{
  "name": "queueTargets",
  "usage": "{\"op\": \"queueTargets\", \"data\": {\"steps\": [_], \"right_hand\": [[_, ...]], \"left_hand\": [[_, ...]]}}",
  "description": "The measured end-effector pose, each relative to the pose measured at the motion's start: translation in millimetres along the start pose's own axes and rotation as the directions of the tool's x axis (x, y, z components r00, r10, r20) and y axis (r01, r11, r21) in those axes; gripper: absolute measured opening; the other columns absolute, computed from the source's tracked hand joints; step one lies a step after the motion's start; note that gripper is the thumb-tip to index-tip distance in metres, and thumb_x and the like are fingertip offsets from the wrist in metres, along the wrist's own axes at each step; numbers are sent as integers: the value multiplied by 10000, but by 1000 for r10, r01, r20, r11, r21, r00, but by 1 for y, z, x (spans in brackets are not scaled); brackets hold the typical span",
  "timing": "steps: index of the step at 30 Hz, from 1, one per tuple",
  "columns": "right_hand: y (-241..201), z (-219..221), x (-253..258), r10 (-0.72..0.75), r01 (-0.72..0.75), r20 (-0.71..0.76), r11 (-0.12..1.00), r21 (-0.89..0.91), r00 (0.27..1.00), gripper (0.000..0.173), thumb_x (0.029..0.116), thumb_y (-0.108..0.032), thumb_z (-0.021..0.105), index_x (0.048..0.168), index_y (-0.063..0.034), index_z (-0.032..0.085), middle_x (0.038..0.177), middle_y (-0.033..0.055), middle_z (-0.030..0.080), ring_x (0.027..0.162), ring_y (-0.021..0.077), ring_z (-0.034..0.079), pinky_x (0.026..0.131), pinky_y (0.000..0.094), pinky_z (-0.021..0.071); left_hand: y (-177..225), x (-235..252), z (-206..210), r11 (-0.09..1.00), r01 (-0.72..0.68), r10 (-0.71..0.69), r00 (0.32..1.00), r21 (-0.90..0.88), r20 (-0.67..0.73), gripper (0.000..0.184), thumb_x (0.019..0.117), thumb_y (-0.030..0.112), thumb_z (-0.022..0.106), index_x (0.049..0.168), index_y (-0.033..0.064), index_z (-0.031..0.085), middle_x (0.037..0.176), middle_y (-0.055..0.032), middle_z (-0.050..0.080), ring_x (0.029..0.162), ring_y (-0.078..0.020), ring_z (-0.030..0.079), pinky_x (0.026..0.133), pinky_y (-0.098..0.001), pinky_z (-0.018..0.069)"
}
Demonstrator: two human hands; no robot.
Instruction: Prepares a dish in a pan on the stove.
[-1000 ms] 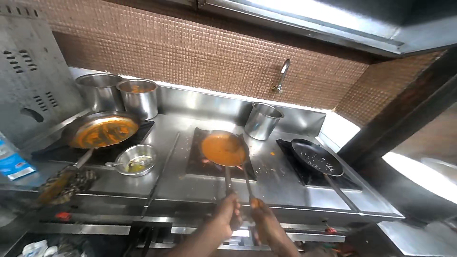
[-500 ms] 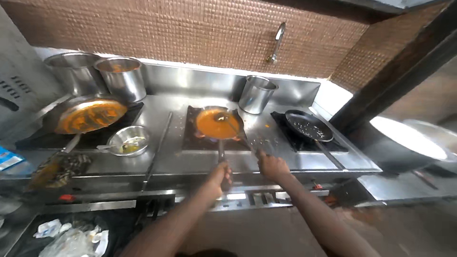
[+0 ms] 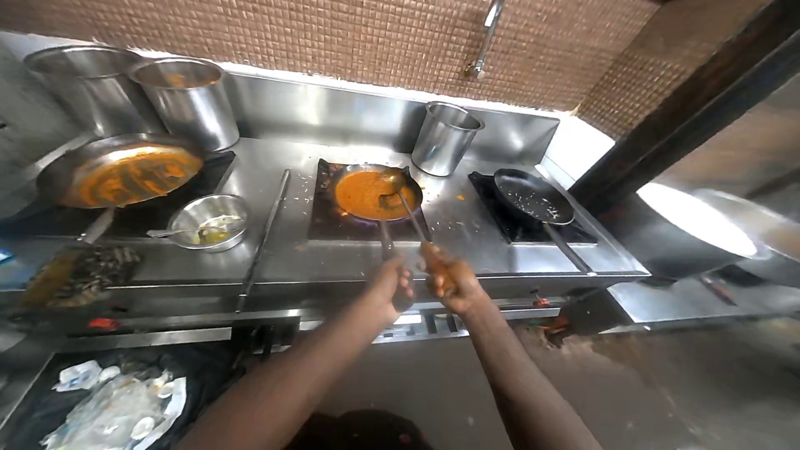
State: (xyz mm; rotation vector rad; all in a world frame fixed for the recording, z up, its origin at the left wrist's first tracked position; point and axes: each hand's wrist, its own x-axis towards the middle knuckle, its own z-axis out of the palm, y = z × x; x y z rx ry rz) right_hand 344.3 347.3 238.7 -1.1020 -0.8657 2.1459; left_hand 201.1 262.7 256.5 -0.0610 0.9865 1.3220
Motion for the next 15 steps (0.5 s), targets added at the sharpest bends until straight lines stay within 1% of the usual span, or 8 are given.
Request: {"op": "queueTargets", "data": {"steps": [1, 2, 4, 6, 8, 10, 12, 15], "right_hand": [[8, -7, 2, -46, 31, -59, 969, -245, 997, 294, 1086, -334, 447, 1305, -161, 540, 800, 53, 601, 431, 93, 467, 369, 237, 427], [15, -15, -3, -79, 31, -81, 878, -477, 994, 325, 1092, -335, 456, 1376, -178, 477, 814, 68, 603, 450, 131, 500, 391, 282, 462], [21, -29, -26, -94, -15, -87, 593, -805, 992, 464, 1080, -374, 490, 1491, -187, 382, 913, 111, 640, 549, 214, 610, 490, 385, 556], [16, -29, -48, -84, -61, -84, 246, -967, 993, 546, 1063, -427, 490, 1536, -199, 339, 953, 128, 654, 654, 250, 676, 597, 445, 597], [6, -14, -51, -111, -92, -82, -87, -992, 990, 575, 1054, -454, 483, 1570, -246, 337, 1039, 167, 694, 885, 341, 708, 794, 553, 573], [-1, 0, -34, -165, -120, -74, -288, -950, 983, 553, 1058, -429, 467, 1577, -280, 346, 1123, 183, 703, 1046, 402, 686, 891, 616, 527], [-1, 5, -7, -253, -154, -55, -390, -908, 966, 498, 1054, -392, 456, 1537, -285, 392, 1128, 168, 693, 1023, 404, 692, 839, 610, 547], [0, 2, 2, -314, -231, -105, -399, -887, 944, 525, 1054, -356, 462, 1557, -254, 355, 1131, 177, 686, 999, 404, 698, 814, 591, 560]], "left_hand": [[-1, 4, -4, 1000, -5, 5, 1000, 11, -3, 297, 1089, 334, 474, 911, 99, 507, 633, 3, 452, 396, -65, 412, 366, -196, 426], [-1, 12, -9, 1000, -13, 13, 1000, 28, -1, 296, 1087, 337, 481, 921, 95, 518, 641, 2, 462, 402, -67, 416, 371, -199, 428], [0, 34, -22, 998, -39, 39, 999, 52, 6, 282, 1083, 332, 492, 943, 91, 534, 657, 0, 483, 410, -68, 425, 376, -199, 425], [2, 47, -30, 999, -47, 47, 999, 26, 27, 270, 1084, 335, 489, 959, 99, 528, 657, 5, 480, 408, -64, 414, 374, -192, 412], [0, 38, -25, 999, -34, 34, 999, 6, 23, 279, 1090, 336, 484, 952, 96, 519, 650, 5, 471, 402, -66, 414, 367, -193, 418], [-10, 14, -16, 1000, -11, 11, 1000, 7, -11, 290, 1098, 322, 470, 937, 84, 509, 644, -4, 473, 404, -74, 419, 369, -199, 417], [-15, -2, -10, 1000, -1, 1, 999, 9, -33, 298, 1104, 312, 455, 927, 77, 503, 649, -11, 479, 409, -75, 423, 371, -200, 419], [-13, 10, -14, 999, -36, 38, 998, 39, -52, 291, 1095, 296, 488, 918, 68, 524, 663, -20, 499, 422, -86, 440, 383, -211, 435]]}}
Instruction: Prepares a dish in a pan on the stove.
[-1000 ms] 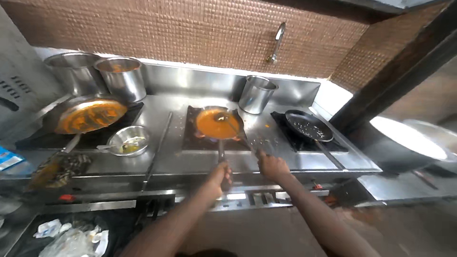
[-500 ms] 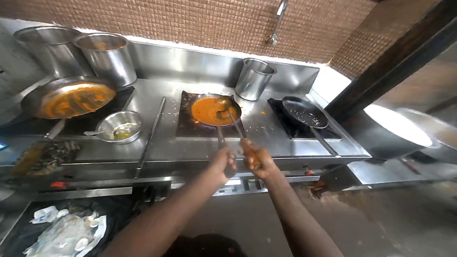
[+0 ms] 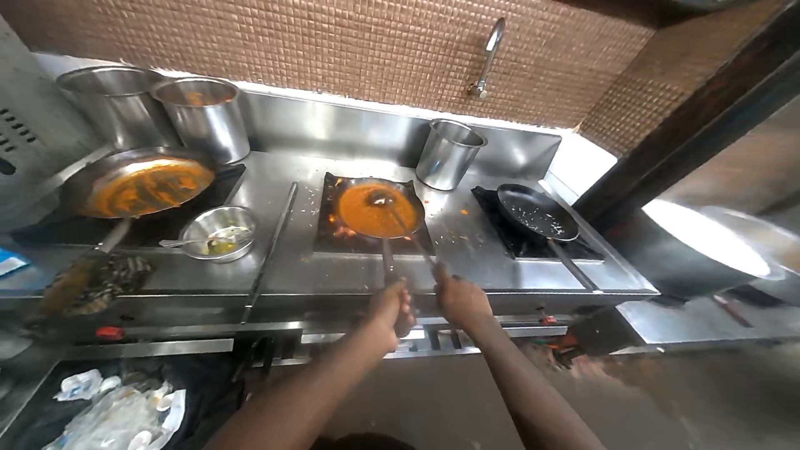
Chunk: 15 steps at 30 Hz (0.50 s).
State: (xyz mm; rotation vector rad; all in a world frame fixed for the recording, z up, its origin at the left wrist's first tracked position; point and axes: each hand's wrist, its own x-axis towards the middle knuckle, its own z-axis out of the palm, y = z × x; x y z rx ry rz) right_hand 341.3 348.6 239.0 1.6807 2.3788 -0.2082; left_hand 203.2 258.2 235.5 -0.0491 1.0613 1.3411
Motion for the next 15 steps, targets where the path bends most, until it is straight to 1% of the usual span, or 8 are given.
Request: {"op": "queueTargets", "data": {"steps": [2, 4, 6, 7, 9, 11, 13, 15], "right_hand": [[5, -3, -23, 32, -32, 43, 999, 15, 999, 556, 1050, -352, 447, 1577, -238, 310, 1134, 187, 688, 1016, 413, 697, 834, 595, 560], [8, -6, -52, 16, -20, 83, 999, 40, 996, 594, 1051, -397, 449, 1600, -241, 284, 1122, 194, 705, 1022, 424, 699, 849, 607, 557], [6, -13, -64, -28, 23, 102, 998, 51, 994, 597, 1050, -430, 453, 1599, -253, 299, 1134, 190, 702, 1032, 419, 695, 865, 605, 553], [2, -16, -60, -50, 46, 105, 998, 45, 993, 588, 1052, -434, 446, 1596, -258, 311, 1138, 189, 703, 1044, 418, 692, 875, 606, 548], [-5, -19, -37, -87, 83, 87, 996, 43, 992, 528, 1055, -413, 439, 1557, -266, 368, 1152, 186, 698, 1059, 416, 688, 873, 616, 543], [-9, -16, -8, -79, 75, 78, 996, 58, 994, 515, 1064, -405, 421, 1557, -267, 370, 1195, 185, 684, 1099, 410, 675, 891, 621, 535], [-7, -7, 2, -28, 22, 68, 996, 90, 997, 520, 1052, -383, 433, 1549, -245, 365, 1185, 187, 690, 1088, 411, 683, 879, 619, 544], [-4, -2, -7, 46, -57, 85, 991, 125, 995, 626, 1009, -347, 498, 1589, -226, 297, 1174, 207, 688, 1057, 430, 688, 863, 621, 552]], "left_hand": [[8, 26, -8, 1000, -15, 15, 1000, 3, 27, 258, 1084, 290, 509, 939, 78, 536, 670, -17, 499, 425, -85, 439, 385, -213, 433], [16, 51, -18, 999, -14, 17, 996, -42, 86, 250, 1078, 310, 507, 950, 97, 541, 662, 3, 485, 410, -67, 417, 368, -193, 413], [17, 53, -17, 997, -1, 10, 993, -81, 114, 270, 1086, 322, 482, 938, 98, 519, 640, 7, 468, 394, -63, 404, 354, -190, 408], [15, 44, -12, 997, 8, 0, 995, -79, 103, 278, 1093, 318, 468, 935, 93, 507, 635, 4, 464, 391, -66, 404, 354, -194, 412], [5, 15, -1, 998, 24, -21, 997, -54, 68, 269, 1101, 303, 454, 943, 90, 501, 649, 2, 466, 404, -68, 410, 369, -201, 422], [-2, -7, 5, 999, 21, -20, 999, -46, 38, 267, 1100, 291, 465, 940, 83, 514, 656, -3, 477, 409, -71, 417, 365, -205, 422], [-2, -8, 3, 999, 11, -10, 999, -42, 32, 267, 1097, 284, 477, 936, 77, 523, 661, -6, 487, 408, -75, 421, 362, -208, 425], [3, 9, -3, 1000, -11, 12, 999, -20, 46, 277, 1094, 293, 487, 923, 81, 534, 663, -4, 494, 407, -79, 421, 368, -214, 430]]}}
